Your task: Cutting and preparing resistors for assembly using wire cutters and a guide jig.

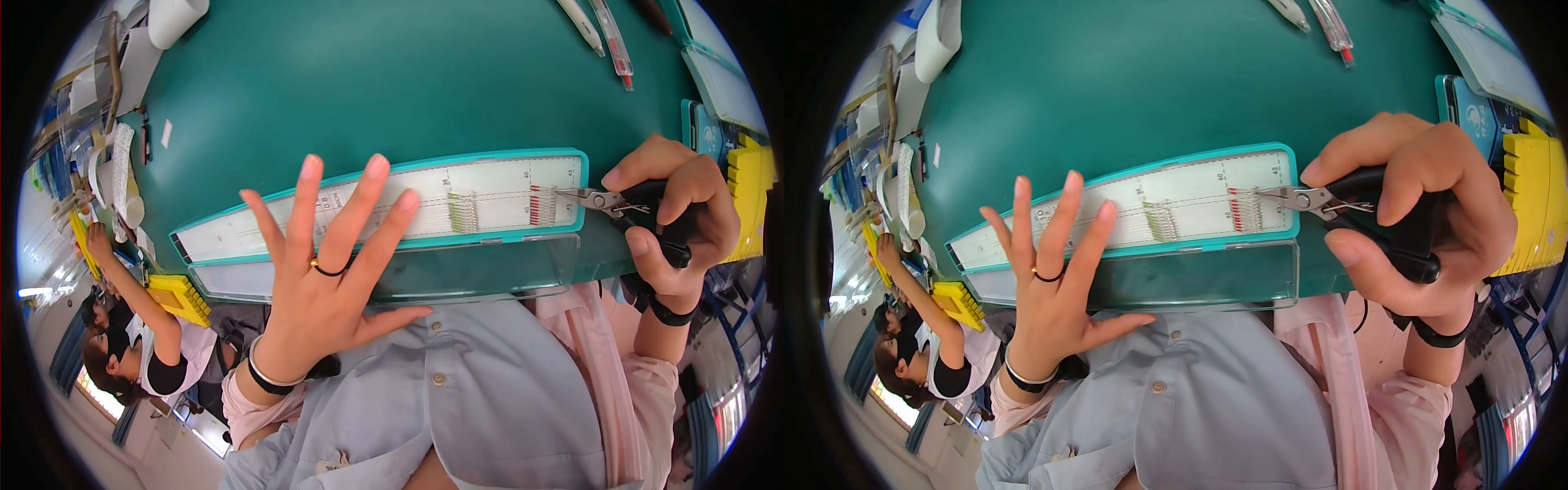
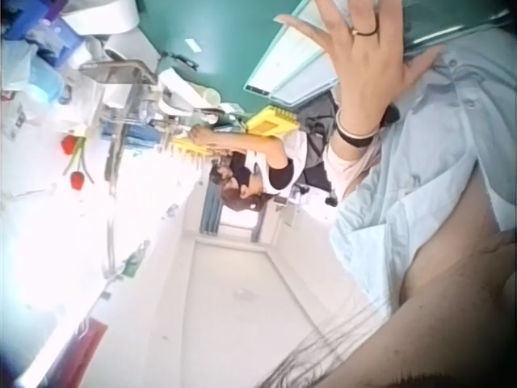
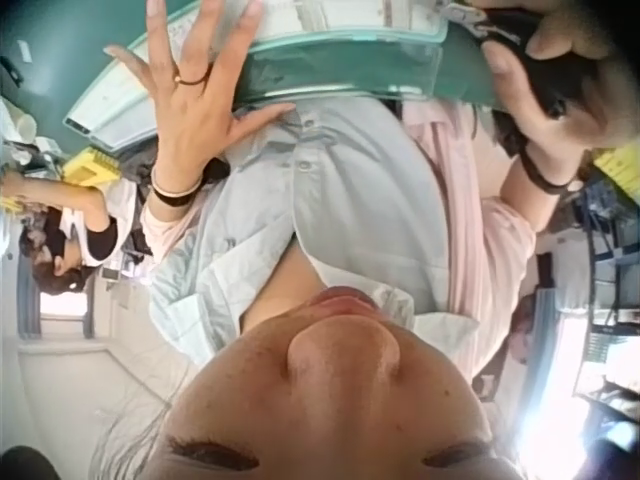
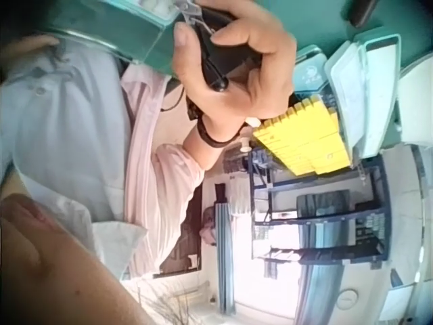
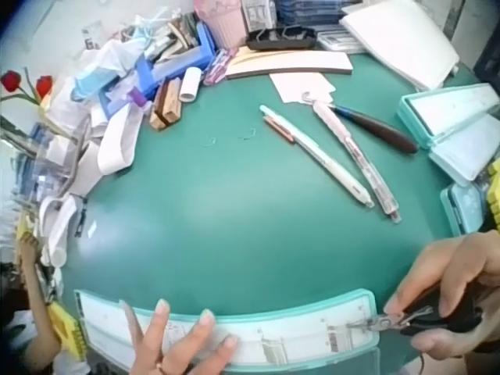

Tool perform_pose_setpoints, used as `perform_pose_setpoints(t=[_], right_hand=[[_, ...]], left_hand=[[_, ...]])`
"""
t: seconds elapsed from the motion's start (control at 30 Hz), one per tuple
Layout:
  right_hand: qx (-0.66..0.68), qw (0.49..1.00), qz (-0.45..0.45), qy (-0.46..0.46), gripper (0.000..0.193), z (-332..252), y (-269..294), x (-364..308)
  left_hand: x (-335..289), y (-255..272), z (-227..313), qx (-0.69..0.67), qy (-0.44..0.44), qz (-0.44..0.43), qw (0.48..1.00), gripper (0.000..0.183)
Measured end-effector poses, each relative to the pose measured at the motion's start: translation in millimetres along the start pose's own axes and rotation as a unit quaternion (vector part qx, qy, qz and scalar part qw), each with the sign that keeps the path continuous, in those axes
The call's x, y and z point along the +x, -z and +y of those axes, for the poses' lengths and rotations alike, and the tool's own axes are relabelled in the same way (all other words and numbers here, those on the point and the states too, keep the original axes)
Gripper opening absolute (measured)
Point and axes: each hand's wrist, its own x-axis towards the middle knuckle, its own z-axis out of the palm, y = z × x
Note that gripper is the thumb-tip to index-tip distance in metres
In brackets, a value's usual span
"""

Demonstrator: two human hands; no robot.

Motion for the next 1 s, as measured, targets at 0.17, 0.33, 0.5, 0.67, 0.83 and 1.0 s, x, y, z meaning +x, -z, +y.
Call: perform_pose_setpoints(t=[0.17,0.33,0.5,0.67,0.83,1.0], right_hand=[[0.033,0.999,0.022,0.023,0.036,3,-5,4],[0.06,0.992,0.098,-0.045,0.034,-3,-10,-11],[0.031,0.991,0.127,-0.035,0.03,-8,-13,-5],[0.03,0.991,0.126,-0.027,0.026,-15,-24,-2],[0.026,0.996,0.083,0.021,0.03,-14,-50,11],[0.003,0.998,0.047,0.03,0.031,-12,-51,15]], left_hand=[[-6,-8,4,-0.058,0.009,0.057,0.997,0.095],[-5,-11,2,-0.075,-0.011,0.104,0.992,0.092],[-13,-4,4,-0.074,0.011,0.122,0.99,0.09],[-12,-8,3,-0.084,0.013,0.131,0.988,0.089],[-10,-10,0,-0.093,0.024,0.119,0.988,0.087],[-12,-13,-1,-0.114,0.034,0.121,0.986,0.082]])
